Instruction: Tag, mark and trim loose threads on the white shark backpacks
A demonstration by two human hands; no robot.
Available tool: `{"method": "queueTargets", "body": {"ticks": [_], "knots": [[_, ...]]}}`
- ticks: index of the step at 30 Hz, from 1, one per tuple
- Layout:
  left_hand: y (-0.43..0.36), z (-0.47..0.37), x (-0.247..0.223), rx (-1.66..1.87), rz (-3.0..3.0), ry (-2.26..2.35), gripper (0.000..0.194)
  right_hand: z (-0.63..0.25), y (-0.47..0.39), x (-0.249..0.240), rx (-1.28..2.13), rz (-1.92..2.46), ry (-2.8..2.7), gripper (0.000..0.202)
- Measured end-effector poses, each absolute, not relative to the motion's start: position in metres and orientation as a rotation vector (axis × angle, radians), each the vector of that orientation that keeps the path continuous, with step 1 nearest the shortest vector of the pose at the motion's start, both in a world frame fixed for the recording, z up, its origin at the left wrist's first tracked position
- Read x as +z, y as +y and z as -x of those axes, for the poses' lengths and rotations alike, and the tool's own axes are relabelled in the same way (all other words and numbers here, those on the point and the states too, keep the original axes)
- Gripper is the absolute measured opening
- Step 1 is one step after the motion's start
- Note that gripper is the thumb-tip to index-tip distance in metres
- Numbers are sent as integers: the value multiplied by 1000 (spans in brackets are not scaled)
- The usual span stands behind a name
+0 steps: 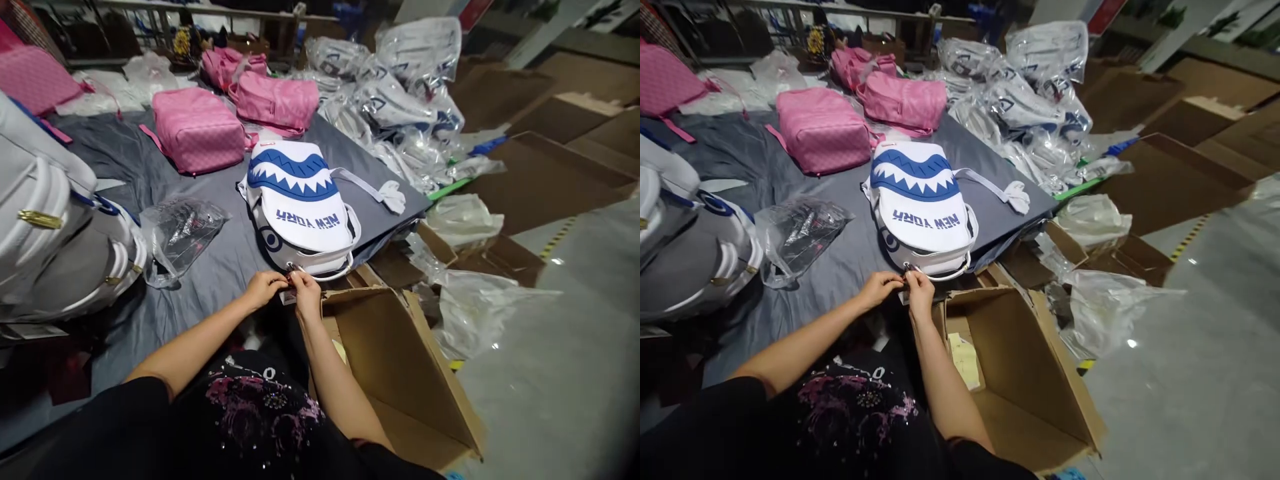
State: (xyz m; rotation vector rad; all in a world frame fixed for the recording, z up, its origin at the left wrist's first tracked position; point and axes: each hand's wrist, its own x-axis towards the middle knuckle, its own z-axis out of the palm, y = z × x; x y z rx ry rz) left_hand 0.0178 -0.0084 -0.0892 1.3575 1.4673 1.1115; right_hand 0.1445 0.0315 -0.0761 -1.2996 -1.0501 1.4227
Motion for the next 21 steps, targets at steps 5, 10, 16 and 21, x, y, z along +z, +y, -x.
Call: {"method": "queueTargets", "body": {"ticks": [5,10,16,21], "knots": [[-12,-20,-91,1120,-1374,1500,18,-144,26,-83,1340,1285,-1121,40],[-11,-22,-87,1120,-1366,1516,19,-147,27,-86,1302,1272,-1202,38],[-13,-21,-88,1080,-1320,1529,22,-149,27,-88,1237,1290,-1318,33],[-11,-22,-91,1044,-1312,1532,18,-152,24,-82,1167,1268,-1431,28]]}}
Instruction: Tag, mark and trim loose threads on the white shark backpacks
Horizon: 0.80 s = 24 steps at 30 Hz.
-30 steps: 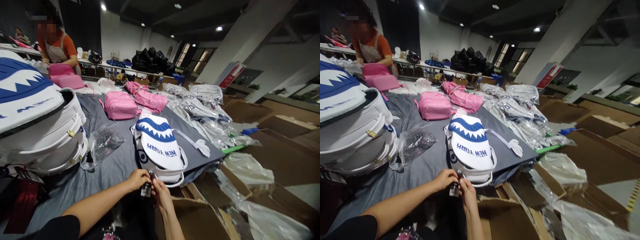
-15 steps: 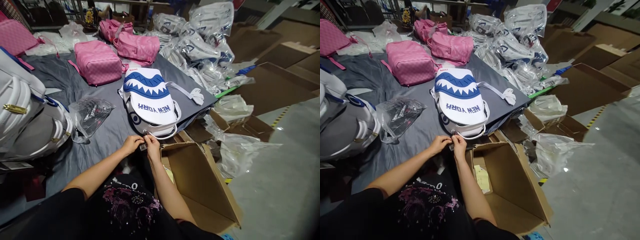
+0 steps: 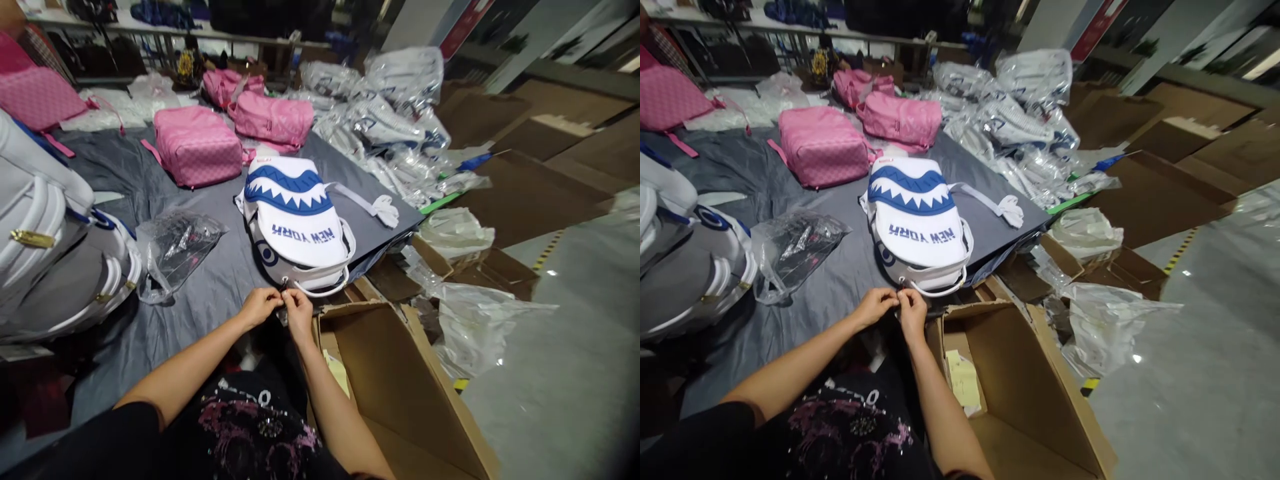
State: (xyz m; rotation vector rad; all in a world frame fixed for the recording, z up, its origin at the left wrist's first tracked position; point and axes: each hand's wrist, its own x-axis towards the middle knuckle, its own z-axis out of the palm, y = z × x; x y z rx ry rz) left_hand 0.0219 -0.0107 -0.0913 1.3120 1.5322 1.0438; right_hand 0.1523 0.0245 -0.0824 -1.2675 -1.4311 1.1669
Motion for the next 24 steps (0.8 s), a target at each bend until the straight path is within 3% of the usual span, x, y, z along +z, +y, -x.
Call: {"method": "queueTargets", "body": {"ticks": [8,14,18,24], "knots": [[-4,-22,-96,994,-1374,1624,4,-150,25,-92,1098,1213,-1507,25],[-14,-29,-87,1013,-1371,1707,16,-150,25,-98,1083,1161,-1516,24],[-17,-34,-84,1020,-1273,1836,14,-150,30,-103,1064,1176,-1517,26],[-19,-37,-89,1016,-1244,1697,19,-151,37,-110,1070,1204,-1511,33]]}}
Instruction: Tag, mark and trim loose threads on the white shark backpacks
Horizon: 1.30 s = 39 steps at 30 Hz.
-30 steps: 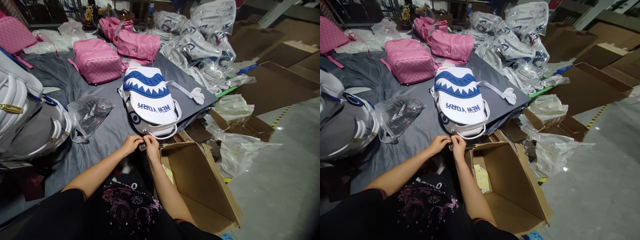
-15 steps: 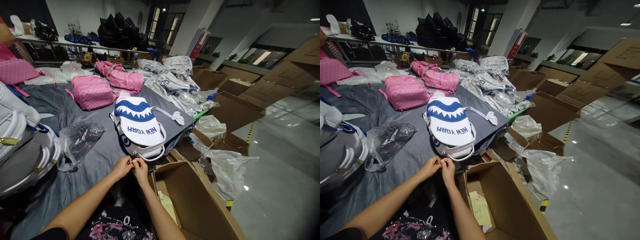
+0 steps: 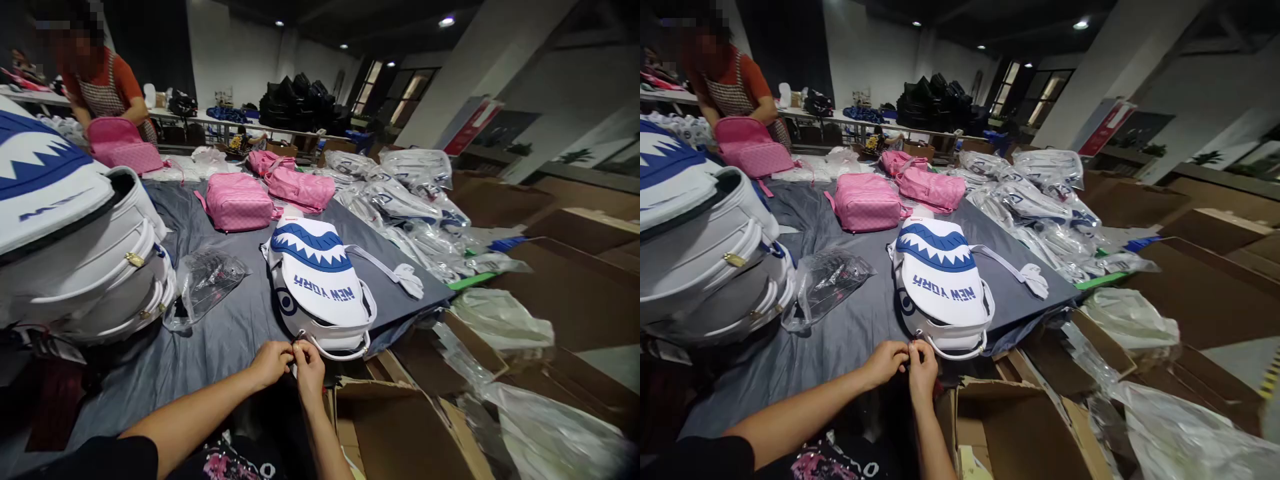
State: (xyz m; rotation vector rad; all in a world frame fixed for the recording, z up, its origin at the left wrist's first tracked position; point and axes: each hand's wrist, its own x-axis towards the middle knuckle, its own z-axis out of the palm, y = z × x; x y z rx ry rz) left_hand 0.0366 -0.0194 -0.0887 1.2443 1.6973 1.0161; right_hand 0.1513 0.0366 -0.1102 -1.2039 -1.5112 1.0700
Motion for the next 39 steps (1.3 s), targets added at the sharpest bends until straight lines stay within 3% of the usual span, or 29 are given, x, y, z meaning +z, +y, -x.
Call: {"method": "queueTargets", "body": {"ticks": [24,39], "knots": [[-20,-27,-63,919,-1238,1818,16,-149,38,-111,1126,1269,-1433,47],[-18,-19,-76,955,-1199,1745,14,-147,37,-115,1127,1330,-1431,49]]}}
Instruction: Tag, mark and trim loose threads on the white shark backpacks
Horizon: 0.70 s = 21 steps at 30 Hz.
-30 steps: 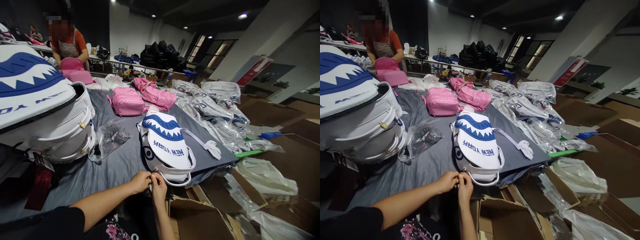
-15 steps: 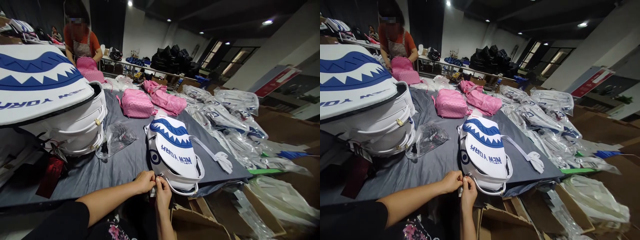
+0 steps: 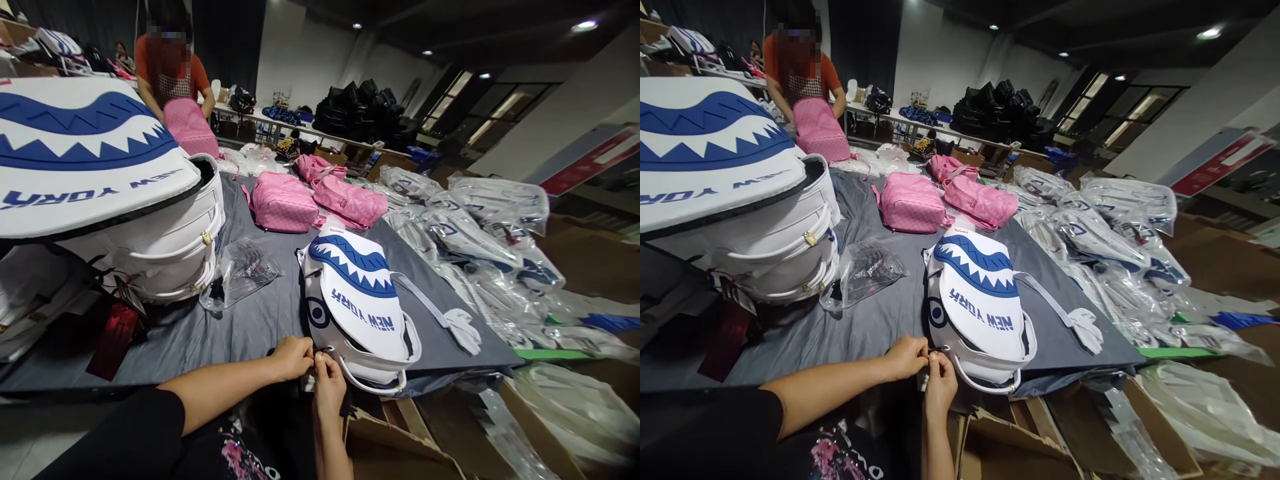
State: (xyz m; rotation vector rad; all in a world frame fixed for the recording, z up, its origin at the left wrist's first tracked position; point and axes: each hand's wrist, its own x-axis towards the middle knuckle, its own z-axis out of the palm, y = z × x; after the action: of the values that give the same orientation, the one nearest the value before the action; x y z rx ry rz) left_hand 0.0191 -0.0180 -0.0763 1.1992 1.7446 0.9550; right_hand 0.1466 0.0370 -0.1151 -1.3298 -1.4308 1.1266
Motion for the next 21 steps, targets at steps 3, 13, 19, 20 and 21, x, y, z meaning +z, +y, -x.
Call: {"method": "queueTargets", "body": {"ticks": [3,13,19,20,21], "knots": [[-20,-19,-74,934,-1221,1689,16,-146,36,-114,1129,1339,-1439,49],[-21,-20,-74,874,-1223,1746,22,-146,36,-115,1119,1362,-1463,49],[-21,-19,-71,886,-1261,1771,15,-147,38,-118,1092,1392,-1461,48],[-21,-18,-70,888,-1263,1773,13,-148,38,-118,1084,1397,-1470,47],[-21,-17,-70,892,-1258,1789,12,-148,38,-118,1081,1400,-1482,46]]}}
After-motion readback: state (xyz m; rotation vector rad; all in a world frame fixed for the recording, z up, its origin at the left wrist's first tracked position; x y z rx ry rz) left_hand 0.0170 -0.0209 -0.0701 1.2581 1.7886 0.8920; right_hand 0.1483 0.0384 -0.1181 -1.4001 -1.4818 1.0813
